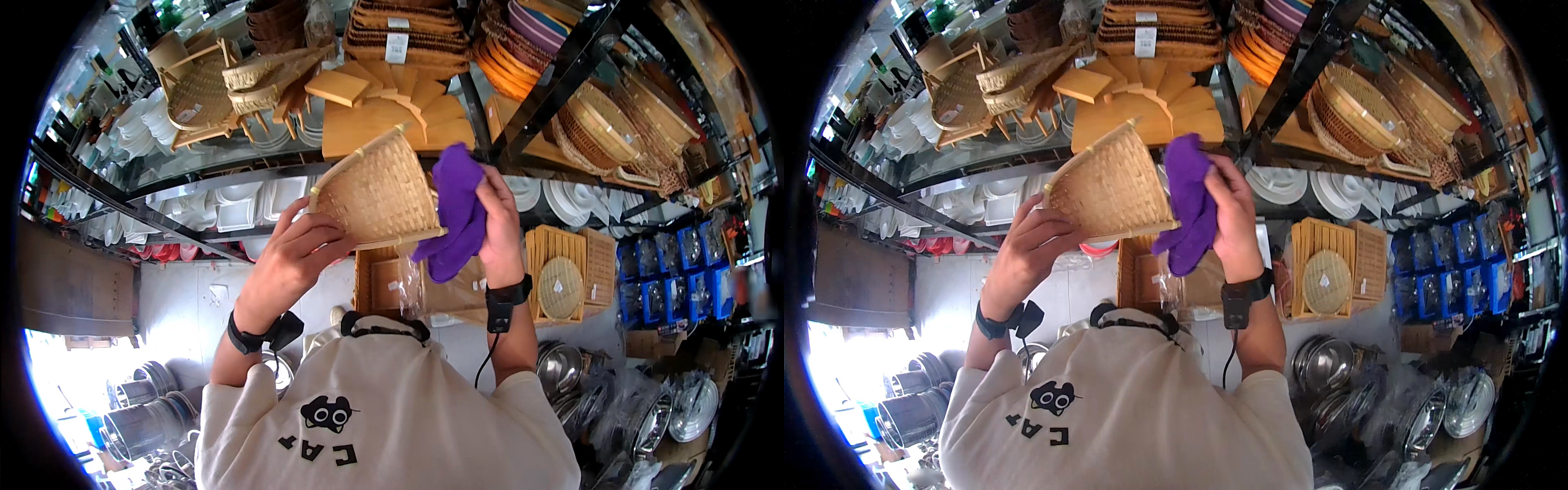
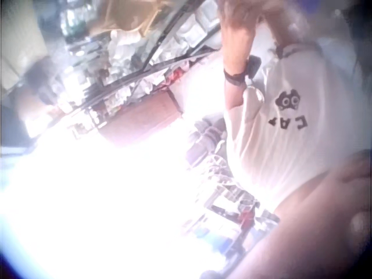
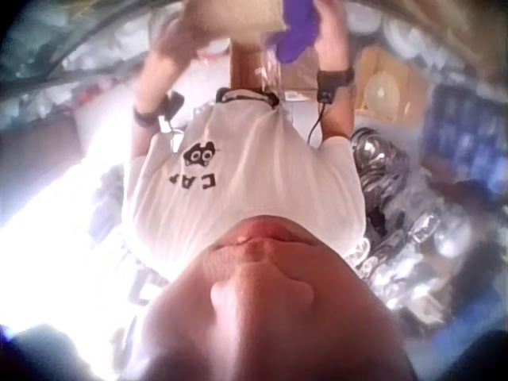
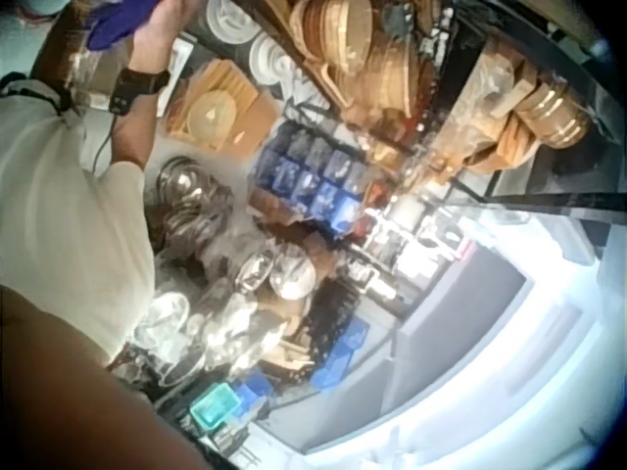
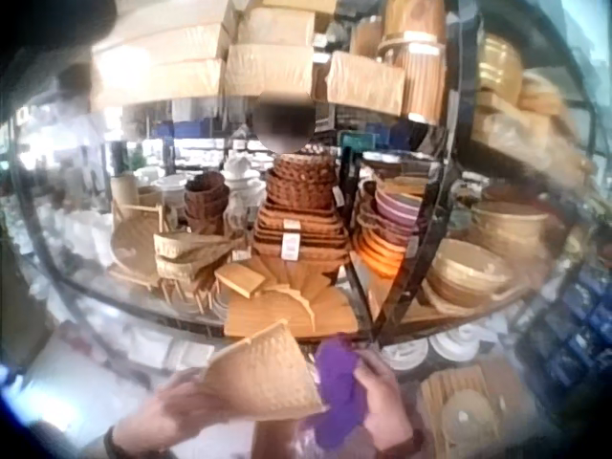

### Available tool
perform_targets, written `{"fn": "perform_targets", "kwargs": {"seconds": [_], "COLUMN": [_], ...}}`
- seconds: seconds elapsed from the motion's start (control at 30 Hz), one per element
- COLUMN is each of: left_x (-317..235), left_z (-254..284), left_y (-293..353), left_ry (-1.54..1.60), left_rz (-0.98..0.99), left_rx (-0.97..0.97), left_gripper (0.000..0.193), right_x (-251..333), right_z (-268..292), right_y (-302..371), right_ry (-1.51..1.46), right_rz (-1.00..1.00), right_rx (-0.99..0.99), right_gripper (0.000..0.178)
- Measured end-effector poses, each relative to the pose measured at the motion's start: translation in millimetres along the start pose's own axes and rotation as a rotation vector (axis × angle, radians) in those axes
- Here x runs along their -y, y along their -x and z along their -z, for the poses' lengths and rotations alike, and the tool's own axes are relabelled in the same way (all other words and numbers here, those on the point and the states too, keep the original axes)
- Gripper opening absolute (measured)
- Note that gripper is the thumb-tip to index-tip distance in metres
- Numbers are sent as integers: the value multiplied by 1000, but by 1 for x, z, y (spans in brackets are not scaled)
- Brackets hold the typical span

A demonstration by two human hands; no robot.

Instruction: The person wipes various woven baskets and wooden trays with a purple cloth. They pick up each item from a shelf, wipe it on both sides, and place it back on the shelf. The task is performed one item at a time in a repetitive manner.

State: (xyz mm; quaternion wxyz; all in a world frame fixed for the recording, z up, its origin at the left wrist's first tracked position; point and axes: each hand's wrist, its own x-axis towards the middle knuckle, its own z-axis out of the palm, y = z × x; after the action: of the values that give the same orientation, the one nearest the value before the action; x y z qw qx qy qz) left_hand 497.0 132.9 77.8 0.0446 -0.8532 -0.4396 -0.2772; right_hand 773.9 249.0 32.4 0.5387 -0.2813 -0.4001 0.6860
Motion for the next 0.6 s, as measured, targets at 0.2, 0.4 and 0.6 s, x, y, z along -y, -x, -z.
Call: {"fn": "perform_targets", "kwargs": {"seconds": [0.2, 0.4, 0.6], "left_x": [-6, -5, 9], "left_z": [-15, -21, -53], "left_y": [-3, -5, 10], "left_ry": [178, 380, 1154], "left_rz": [-100, -32, 517], "left_rx": [78, 62, -1], "left_gripper": [33, 44, 78], "right_x": [-42, -52, -50], "right_z": [8, 18, 10], "right_y": [20, 33, 45], "right_ry": [297, 320, 323], "right_rz": [-142, -137, -66], "right_rx": [157, 146, 62], "right_gripper": [14, 21, 20]}}
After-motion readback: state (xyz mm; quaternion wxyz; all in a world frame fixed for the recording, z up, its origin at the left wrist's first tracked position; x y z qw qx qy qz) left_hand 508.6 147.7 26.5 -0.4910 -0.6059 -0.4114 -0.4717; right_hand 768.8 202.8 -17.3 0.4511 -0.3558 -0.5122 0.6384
